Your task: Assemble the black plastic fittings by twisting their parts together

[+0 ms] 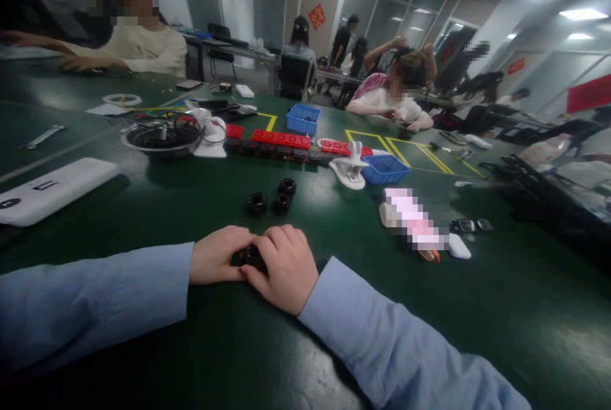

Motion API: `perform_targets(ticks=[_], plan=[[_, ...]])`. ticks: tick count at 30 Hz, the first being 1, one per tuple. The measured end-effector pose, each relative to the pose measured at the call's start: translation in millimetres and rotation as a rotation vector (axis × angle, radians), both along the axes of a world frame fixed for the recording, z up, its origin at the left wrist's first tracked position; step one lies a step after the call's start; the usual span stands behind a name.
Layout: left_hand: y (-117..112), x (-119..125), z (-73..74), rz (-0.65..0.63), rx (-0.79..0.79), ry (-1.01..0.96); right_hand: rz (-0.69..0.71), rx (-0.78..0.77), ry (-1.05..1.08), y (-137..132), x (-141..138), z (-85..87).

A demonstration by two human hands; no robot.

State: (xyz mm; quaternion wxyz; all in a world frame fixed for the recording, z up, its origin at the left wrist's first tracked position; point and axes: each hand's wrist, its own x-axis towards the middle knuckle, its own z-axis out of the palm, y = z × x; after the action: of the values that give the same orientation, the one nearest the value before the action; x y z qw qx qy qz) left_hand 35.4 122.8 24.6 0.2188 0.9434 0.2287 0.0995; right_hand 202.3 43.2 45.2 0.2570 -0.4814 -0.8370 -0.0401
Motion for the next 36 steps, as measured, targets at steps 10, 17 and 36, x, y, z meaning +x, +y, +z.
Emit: perform_targets(ticks=[10,17,36], plan=[[-0.5,1.4,1.6,0.007,-0.016,0.022,0.104,-0.012,0.046,-0.2,-1.2,0.3],[-1.0,1.1,2.6,0.002,-0.001,0.014,0.159,0.001,0.046,-0.3,-0.6,1.3],[-2.2,1.6,2.8,0.003,0.001,-0.013,0.247,0.146,0.062,2.5,0.2,-5.8]])
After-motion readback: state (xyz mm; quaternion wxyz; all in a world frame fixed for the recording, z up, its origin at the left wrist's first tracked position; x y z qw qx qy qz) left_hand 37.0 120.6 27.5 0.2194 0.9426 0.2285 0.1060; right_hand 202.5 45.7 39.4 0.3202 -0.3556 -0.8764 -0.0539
